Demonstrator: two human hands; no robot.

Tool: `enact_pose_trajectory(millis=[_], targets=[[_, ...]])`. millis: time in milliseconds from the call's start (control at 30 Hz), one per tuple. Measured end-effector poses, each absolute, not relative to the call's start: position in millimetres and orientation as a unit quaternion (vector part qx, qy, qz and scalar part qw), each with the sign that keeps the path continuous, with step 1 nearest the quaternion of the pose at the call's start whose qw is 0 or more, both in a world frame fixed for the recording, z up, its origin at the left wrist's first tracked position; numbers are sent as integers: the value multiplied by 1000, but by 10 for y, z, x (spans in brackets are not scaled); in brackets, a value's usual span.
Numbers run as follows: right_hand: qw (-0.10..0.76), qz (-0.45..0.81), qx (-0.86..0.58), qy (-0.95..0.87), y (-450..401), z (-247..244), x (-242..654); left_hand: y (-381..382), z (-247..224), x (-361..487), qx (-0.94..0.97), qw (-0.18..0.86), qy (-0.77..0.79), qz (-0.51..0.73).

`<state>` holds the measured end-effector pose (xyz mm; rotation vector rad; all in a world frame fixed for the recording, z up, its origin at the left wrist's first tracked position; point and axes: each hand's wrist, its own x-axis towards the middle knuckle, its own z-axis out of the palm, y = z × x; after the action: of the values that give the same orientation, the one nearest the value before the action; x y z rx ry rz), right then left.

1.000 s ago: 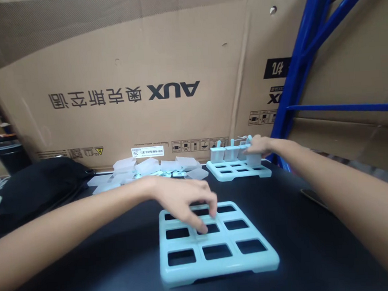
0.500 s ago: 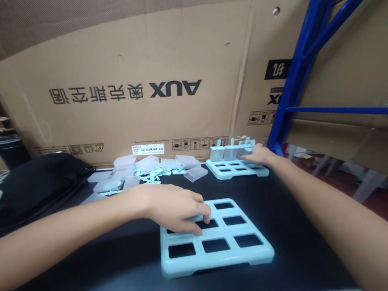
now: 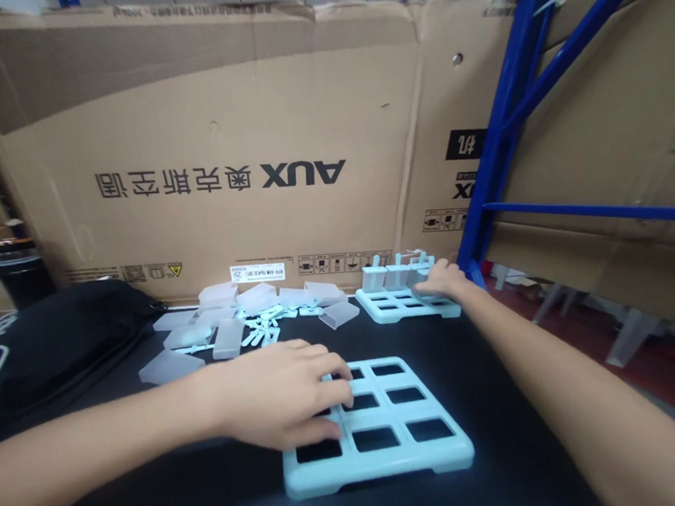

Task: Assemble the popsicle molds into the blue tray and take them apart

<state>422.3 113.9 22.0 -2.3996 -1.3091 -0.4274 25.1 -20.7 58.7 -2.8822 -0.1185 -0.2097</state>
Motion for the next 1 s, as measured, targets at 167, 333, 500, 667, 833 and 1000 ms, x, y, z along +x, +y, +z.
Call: enact_pose_trajectory(millis=[167, 333, 500, 667, 833, 1000], targets=[[288, -300, -797, -438, 868, 332, 3760, -318, 337, -57, -986, 77, -64, -131], [89, -121, -554, -819, 861, 499, 3006, -370, 79, -232, -981, -25, -113, -159], [-69, -75, -537, -838, 869, 336, 2443, -320, 59, -232, -979, -45, -111, -165], [-52, -112, -498, -858, 786, 201, 2395, -290, 51, -238, -972, -58, -129, -185], [-40, -93, -496, -862, 839, 211, 2400, -283, 25, -238, -969, -76, -131, -197], [-29, -82, -490, -867, 825, 237, 2449, -298, 29, -231, -965, -94, -111, -216]])
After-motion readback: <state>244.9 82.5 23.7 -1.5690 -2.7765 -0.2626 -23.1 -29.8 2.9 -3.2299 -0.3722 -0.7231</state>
